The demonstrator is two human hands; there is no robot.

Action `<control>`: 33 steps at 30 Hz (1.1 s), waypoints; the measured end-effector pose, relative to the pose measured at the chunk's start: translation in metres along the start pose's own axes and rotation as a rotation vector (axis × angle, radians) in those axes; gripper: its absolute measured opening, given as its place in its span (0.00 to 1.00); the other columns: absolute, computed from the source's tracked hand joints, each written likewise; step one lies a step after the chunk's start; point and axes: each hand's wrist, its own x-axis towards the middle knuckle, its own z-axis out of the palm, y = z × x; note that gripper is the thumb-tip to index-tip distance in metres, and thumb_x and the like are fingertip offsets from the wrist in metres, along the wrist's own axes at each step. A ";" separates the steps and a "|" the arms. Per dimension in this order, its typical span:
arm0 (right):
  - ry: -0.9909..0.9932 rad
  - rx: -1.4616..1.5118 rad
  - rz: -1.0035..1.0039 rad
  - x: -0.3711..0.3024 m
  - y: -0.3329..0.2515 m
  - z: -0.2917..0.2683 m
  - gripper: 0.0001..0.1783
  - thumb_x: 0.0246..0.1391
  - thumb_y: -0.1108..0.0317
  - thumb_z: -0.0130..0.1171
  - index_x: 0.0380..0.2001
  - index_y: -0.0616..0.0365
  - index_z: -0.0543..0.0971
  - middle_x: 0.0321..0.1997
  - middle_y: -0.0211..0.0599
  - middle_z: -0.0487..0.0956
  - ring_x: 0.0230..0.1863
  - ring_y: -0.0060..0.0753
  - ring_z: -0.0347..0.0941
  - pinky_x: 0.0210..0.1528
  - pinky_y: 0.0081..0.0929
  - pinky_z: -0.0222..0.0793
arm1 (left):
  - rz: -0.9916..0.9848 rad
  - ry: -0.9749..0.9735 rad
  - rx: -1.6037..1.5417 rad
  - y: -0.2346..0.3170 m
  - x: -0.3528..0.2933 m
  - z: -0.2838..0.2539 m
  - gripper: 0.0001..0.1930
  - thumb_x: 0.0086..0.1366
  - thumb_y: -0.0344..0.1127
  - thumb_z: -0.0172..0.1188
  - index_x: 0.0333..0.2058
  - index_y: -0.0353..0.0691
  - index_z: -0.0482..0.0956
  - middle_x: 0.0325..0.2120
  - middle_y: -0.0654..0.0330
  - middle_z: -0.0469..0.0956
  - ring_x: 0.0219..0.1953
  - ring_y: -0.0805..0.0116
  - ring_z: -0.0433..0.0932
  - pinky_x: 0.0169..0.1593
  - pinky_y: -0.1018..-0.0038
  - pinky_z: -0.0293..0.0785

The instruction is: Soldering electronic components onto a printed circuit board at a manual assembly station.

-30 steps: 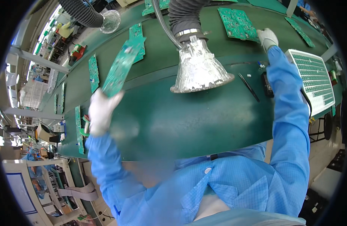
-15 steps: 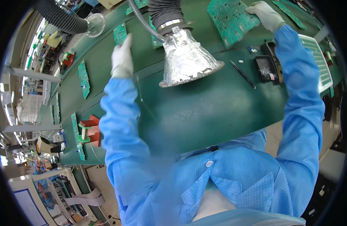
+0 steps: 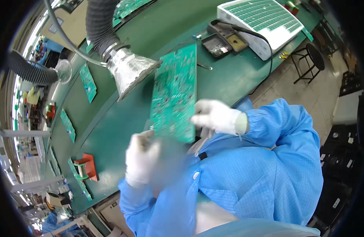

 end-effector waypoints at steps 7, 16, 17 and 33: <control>0.561 -1.035 -1.029 -0.004 -0.062 -0.160 0.21 0.57 0.53 0.62 0.45 0.58 0.82 0.40 0.41 0.82 0.42 0.39 0.79 0.47 0.32 0.75 | 0.271 -0.060 0.611 0.000 -0.031 0.041 0.27 0.51 0.49 0.75 0.40 0.36 0.74 0.42 0.52 0.81 0.29 0.55 0.82 0.32 0.64 0.78; 1.131 -1.427 0.059 0.030 -0.046 -0.439 0.19 0.55 0.56 0.59 0.39 0.60 0.84 0.38 0.48 0.84 0.43 0.45 0.82 0.47 0.38 0.75 | 0.228 -0.099 0.707 -0.045 -0.018 0.025 0.18 0.53 0.32 0.69 0.38 0.38 0.70 0.55 0.54 0.77 0.30 0.53 0.83 0.31 0.63 0.79; 1.114 -1.392 0.085 0.033 -0.042 -0.441 0.18 0.54 0.57 0.59 0.37 0.61 0.84 0.35 0.48 0.84 0.40 0.46 0.82 0.45 0.39 0.76 | 0.216 -0.097 0.694 -0.047 -0.015 0.024 0.18 0.52 0.32 0.69 0.39 0.38 0.70 0.55 0.54 0.77 0.30 0.53 0.83 0.30 0.63 0.79; 0.953 -1.796 0.063 0.037 -0.030 -0.464 0.15 0.55 0.65 0.53 0.36 0.65 0.82 0.36 0.55 0.81 0.38 0.55 0.80 0.39 0.45 0.76 | 0.425 0.059 0.542 -0.043 0.024 0.029 0.14 0.52 0.28 0.66 0.32 0.39 0.68 0.53 0.52 0.79 0.24 0.58 0.81 0.26 0.66 0.76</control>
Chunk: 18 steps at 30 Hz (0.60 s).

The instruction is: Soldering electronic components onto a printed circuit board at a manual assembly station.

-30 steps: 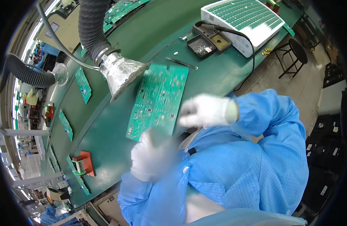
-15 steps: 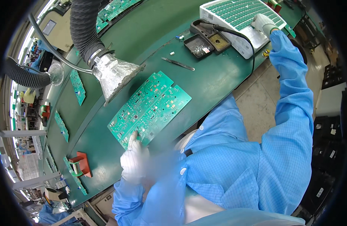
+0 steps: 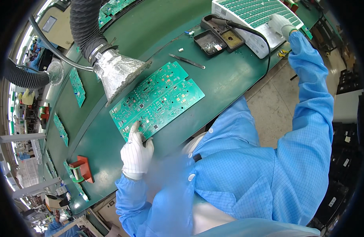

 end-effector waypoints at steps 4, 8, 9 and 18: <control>0.362 0.183 -0.014 -0.043 -0.029 -0.100 0.12 0.57 0.64 0.54 0.37 0.62 0.79 0.32 0.49 0.79 0.34 0.48 0.79 0.37 0.41 0.74 | -0.294 0.014 -0.411 0.029 0.002 -0.013 0.14 0.54 0.28 0.68 0.35 0.36 0.71 0.50 0.52 0.80 0.24 0.64 0.78 0.29 0.69 0.76; 0.763 0.574 -0.416 -0.121 -0.153 -0.179 0.11 0.59 0.64 0.54 0.38 0.60 0.77 0.28 0.43 0.76 0.31 0.41 0.77 0.36 0.37 0.72 | -0.274 -0.075 -1.068 0.062 0.020 -0.012 0.15 0.66 0.33 0.60 0.45 0.30 0.68 0.45 0.47 0.80 0.29 0.68 0.77 0.35 0.72 0.76; 0.660 0.755 -0.364 -0.146 -0.197 -0.181 0.08 0.57 0.67 0.56 0.36 0.59 0.76 0.31 0.41 0.77 0.35 0.40 0.77 0.38 0.36 0.72 | -0.245 -0.092 -1.218 0.069 0.030 -0.007 0.17 0.69 0.38 0.58 0.47 0.30 0.67 0.44 0.46 0.79 0.31 0.67 0.78 0.38 0.72 0.76; 0.851 0.996 -0.746 -0.195 -0.365 -0.157 0.15 0.43 0.78 0.68 0.35 0.56 0.76 0.42 0.44 0.82 0.41 0.46 0.80 0.45 0.36 0.76 | -0.286 0.068 -1.432 0.067 0.073 0.026 0.12 0.69 0.38 0.55 0.48 0.44 0.77 0.38 0.49 0.72 0.42 0.55 0.77 0.46 0.65 0.76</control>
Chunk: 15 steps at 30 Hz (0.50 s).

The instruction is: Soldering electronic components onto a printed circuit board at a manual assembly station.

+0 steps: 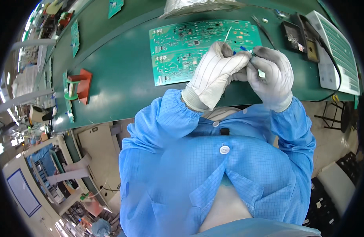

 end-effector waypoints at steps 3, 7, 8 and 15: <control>-0.062 0.348 0.164 0.003 -0.001 0.001 0.15 0.44 0.77 0.69 0.35 0.59 0.75 0.42 0.48 0.81 0.42 0.41 0.80 0.46 0.33 0.75 | 0.552 -0.098 0.953 -0.003 0.001 -0.017 0.08 0.64 0.33 0.59 0.42 0.48 0.79 0.39 0.51 0.68 0.41 0.53 0.71 0.44 0.64 0.74; -0.258 0.713 0.732 0.006 -0.003 0.004 0.15 0.52 0.72 0.65 0.42 0.63 0.76 0.45 0.43 0.79 0.45 0.26 0.76 0.45 0.25 0.74 | 0.338 0.148 0.858 -0.014 -0.004 -0.005 0.11 0.59 0.36 0.65 0.40 0.43 0.77 0.32 0.59 0.74 0.35 0.58 0.74 0.41 0.69 0.73; -0.391 0.718 0.876 0.007 0.001 0.006 0.18 0.53 0.72 0.64 0.48 0.62 0.78 0.44 0.39 0.79 0.44 0.26 0.75 0.45 0.22 0.73 | 0.105 0.279 0.547 -0.017 -0.004 -0.002 0.13 0.58 0.36 0.67 0.39 0.41 0.75 0.30 0.60 0.76 0.32 0.60 0.75 0.38 0.69 0.73; -0.371 0.275 0.245 0.007 0.071 0.024 0.13 0.54 0.67 0.63 0.44 0.53 0.84 0.42 0.33 0.81 0.43 0.37 0.77 0.47 0.28 0.75 | 0.281 0.275 0.921 -0.032 0.002 -0.020 0.18 0.57 0.36 0.70 0.42 0.40 0.72 0.26 0.58 0.80 0.28 0.57 0.81 0.33 0.66 0.77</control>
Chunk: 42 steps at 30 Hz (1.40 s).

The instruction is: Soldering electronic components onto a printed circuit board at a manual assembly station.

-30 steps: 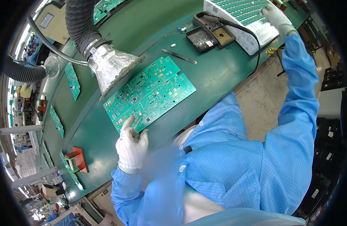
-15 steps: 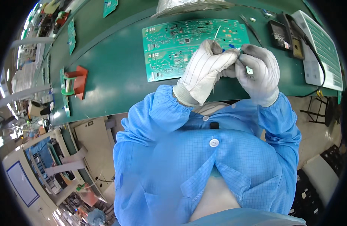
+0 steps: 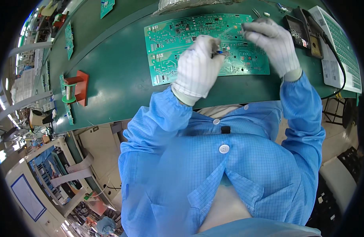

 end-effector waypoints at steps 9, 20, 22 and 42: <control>0.019 -0.424 -0.276 -0.004 0.049 0.025 0.14 0.55 0.62 0.60 0.44 0.46 0.83 0.44 0.27 0.81 0.45 0.33 0.77 0.43 0.29 0.75 | -0.046 -0.020 -0.080 0.012 0.006 0.004 0.18 0.53 0.34 0.73 0.39 0.39 0.74 0.26 0.56 0.79 0.31 0.56 0.80 0.37 0.64 0.76; 0.284 -0.096 -0.326 0.014 0.026 0.034 0.13 0.56 0.58 0.61 0.43 0.48 0.82 0.35 0.35 0.78 0.35 0.41 0.77 0.37 0.34 0.73 | 0.171 -0.088 0.088 -0.002 0.020 0.018 0.15 0.53 0.38 0.72 0.32 0.40 0.75 0.25 0.58 0.78 0.35 0.52 0.78 0.53 0.57 0.67; 0.509 0.144 -0.465 0.016 0.020 0.033 0.11 0.53 0.56 0.62 0.37 0.48 0.82 0.27 0.36 0.74 0.32 0.43 0.75 0.33 0.38 0.72 | 0.182 -0.076 0.073 -0.004 0.021 0.018 0.15 0.53 0.38 0.72 0.32 0.40 0.75 0.25 0.57 0.78 0.35 0.52 0.77 0.53 0.57 0.67; 0.021 -0.248 -0.070 0.008 0.022 0.019 0.14 0.52 0.54 0.63 0.34 0.52 0.83 0.33 0.41 0.76 0.39 0.47 0.74 0.42 0.40 0.71 | 0.218 -0.225 -0.013 0.017 0.022 0.016 0.12 0.55 0.35 0.69 0.34 0.44 0.74 0.24 0.60 0.79 0.31 0.55 0.80 0.45 0.61 0.72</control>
